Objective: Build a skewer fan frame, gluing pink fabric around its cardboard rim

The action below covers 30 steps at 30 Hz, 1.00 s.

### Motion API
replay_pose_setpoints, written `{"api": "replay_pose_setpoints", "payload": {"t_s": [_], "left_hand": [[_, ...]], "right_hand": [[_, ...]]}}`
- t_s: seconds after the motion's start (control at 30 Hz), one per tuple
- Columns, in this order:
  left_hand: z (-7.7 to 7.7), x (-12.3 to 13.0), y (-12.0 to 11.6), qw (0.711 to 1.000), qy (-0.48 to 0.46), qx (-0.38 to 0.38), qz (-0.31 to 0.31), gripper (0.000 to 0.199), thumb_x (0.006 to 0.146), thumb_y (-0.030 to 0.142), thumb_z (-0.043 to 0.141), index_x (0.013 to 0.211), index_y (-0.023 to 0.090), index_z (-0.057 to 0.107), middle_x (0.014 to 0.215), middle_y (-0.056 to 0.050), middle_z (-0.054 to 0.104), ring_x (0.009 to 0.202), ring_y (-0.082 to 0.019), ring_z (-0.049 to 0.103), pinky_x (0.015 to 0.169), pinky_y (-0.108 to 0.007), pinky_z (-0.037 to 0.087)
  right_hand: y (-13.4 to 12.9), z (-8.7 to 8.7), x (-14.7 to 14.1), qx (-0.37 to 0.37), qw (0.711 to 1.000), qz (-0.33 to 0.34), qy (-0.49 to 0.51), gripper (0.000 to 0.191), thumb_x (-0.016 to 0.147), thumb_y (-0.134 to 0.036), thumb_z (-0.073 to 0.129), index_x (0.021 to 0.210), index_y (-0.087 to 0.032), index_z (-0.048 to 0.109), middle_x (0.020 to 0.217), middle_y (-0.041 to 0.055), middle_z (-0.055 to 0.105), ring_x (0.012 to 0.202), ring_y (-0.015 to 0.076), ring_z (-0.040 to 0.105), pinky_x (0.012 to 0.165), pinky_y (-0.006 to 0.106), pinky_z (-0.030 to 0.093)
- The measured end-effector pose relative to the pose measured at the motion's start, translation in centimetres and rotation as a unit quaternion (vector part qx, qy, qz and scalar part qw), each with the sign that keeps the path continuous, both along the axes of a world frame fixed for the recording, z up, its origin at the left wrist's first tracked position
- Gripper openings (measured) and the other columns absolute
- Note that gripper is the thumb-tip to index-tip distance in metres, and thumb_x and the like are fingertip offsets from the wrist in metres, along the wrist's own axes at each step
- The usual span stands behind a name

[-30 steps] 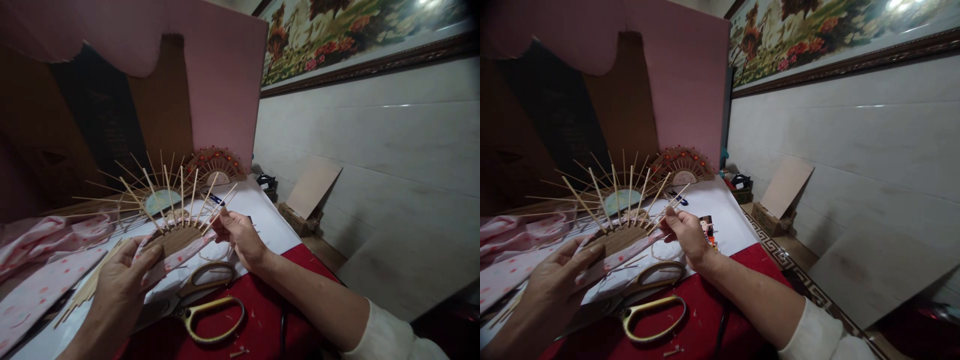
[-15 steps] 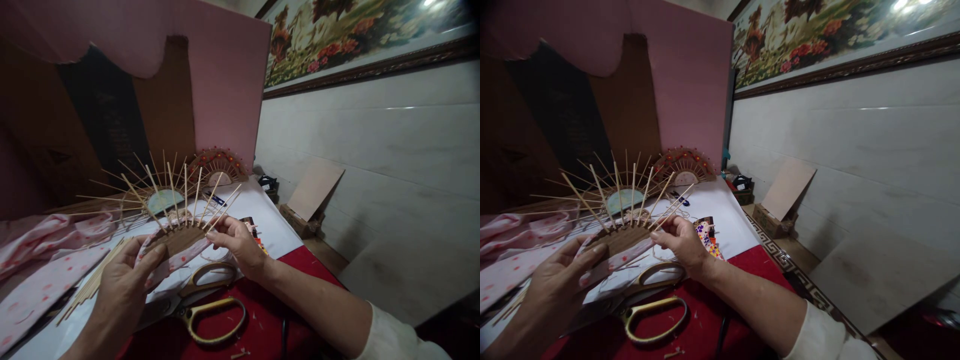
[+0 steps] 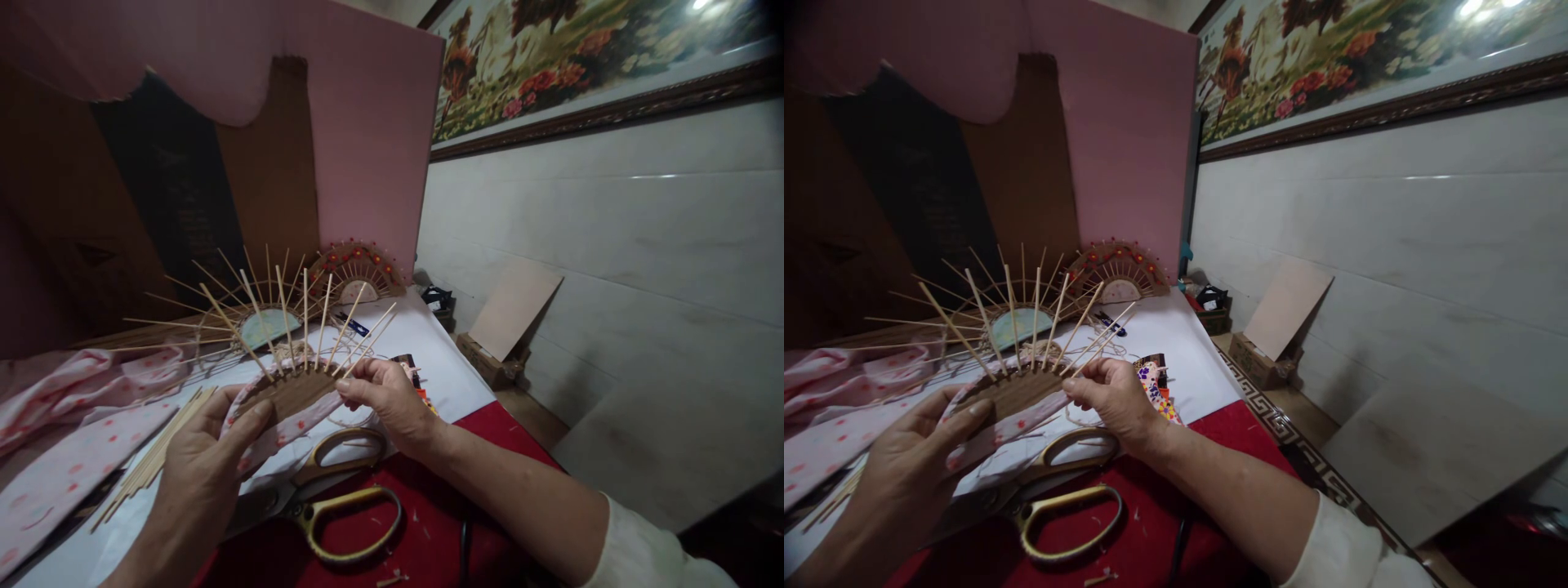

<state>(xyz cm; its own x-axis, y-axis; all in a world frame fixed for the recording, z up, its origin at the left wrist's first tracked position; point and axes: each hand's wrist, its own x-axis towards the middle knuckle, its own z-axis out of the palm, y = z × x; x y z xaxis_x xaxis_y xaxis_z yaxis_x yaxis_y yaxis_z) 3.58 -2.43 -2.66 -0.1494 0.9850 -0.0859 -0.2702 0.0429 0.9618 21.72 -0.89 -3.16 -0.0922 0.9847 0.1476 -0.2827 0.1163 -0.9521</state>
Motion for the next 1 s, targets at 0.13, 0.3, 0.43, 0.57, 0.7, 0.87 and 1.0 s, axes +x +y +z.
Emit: {"api": "replay_pose_setpoints", "payload": {"t_s": [0.13,0.3,0.43,0.57,0.7,0.87,1.0], "left_hand": [[0.1,0.1,0.0,0.998,0.027,0.031,-0.044,0.031,0.057,0.025,0.079,0.083,0.024,0.063,0.068,0.002,0.07,0.054,-0.018,0.066,0.046,-0.025,0.054],[1.2,0.7,-0.5,0.999,-0.016,0.0,-0.047,0.029,0.055,0.021,0.079,0.08,0.024,0.064,0.068,0.003,0.07,0.055,-0.017,0.067,0.047,-0.022,0.055],[2.0,1.0,-0.9,0.995,-0.022,-0.028,-0.09,0.035,0.06,0.027,0.077,0.092,0.025,0.065,0.08,-0.001,0.073,0.061,-0.019,0.068,0.05,-0.025,0.055],[1.6,0.9,-1.0,0.994,0.035,-0.046,-0.094,0.053,0.057,0.026,0.079,0.106,0.022,0.06,0.072,-0.004,0.072,0.057,-0.02,0.067,0.039,-0.021,0.047],[1.1,0.8,-0.8,0.995,0.045,-0.036,-0.084,0.054,0.054,0.026,0.08,0.103,0.018,0.059,0.063,-0.003,0.069,0.049,-0.018,0.063,0.035,-0.02,0.042],[1.1,0.7,-0.5,0.995,0.033,0.01,-0.094,0.038,0.054,0.028,0.079,0.087,0.018,0.064,0.058,-0.003,0.066,0.045,-0.015,0.058,0.033,-0.019,0.041],[1.0,0.6,-0.6,0.995,0.034,0.027,-0.093,0.032,0.055,0.025,0.079,0.082,0.019,0.064,0.054,-0.003,0.066,0.043,-0.016,0.057,0.031,-0.019,0.039]], "right_hand": [[0.0,0.0,0.0,-0.001,1.0,-0.004,-0.003,0.017,0.061,-0.025,0.069,0.064,-0.015,0.056,0.055,-0.0023,0.056,0.053,0.0094,0.046,0.056,0.025,0.036],[0.0,0.0,-0.1,-0.003,1.0,-0.009,-0.008,0.017,0.061,-0.026,0.068,0.064,-0.015,0.056,0.056,-0.0024,0.055,0.054,0.0097,0.046,0.056,0.025,0.036],[0.1,-0.1,-0.1,-0.002,1.0,-0.012,-0.015,0.016,0.061,-0.026,0.068,0.064,-0.015,0.056,0.055,-0.0031,0.054,0.054,0.0098,0.045,0.055,0.025,0.035],[0.0,-0.2,-0.1,0.007,1.0,-0.004,-0.022,0.017,0.062,-0.028,0.068,0.062,-0.016,0.057,0.057,-0.0024,0.055,0.055,0.01,0.045,0.056,0.025,0.035],[-0.1,-0.3,-0.1,0.005,1.0,0.007,-0.012,0.02,0.062,-0.03,0.07,0.066,-0.016,0.057,0.058,-0.0025,0.056,0.055,0.01,0.045,0.057,0.024,0.035],[0.0,-0.6,0.1,0.029,0.999,0.035,-0.012,0.021,0.068,-0.035,0.068,0.07,-0.015,0.06,0.062,-0.0018,0.056,0.056,0.0097,0.046,0.057,0.024,0.035],[0.0,-0.6,0.1,0.024,0.999,0.04,-0.012,0.021,0.068,-0.033,0.069,0.073,-0.016,0.06,0.064,-0.0018,0.056,0.058,0.0099,0.047,0.056,0.023,0.036]]}}
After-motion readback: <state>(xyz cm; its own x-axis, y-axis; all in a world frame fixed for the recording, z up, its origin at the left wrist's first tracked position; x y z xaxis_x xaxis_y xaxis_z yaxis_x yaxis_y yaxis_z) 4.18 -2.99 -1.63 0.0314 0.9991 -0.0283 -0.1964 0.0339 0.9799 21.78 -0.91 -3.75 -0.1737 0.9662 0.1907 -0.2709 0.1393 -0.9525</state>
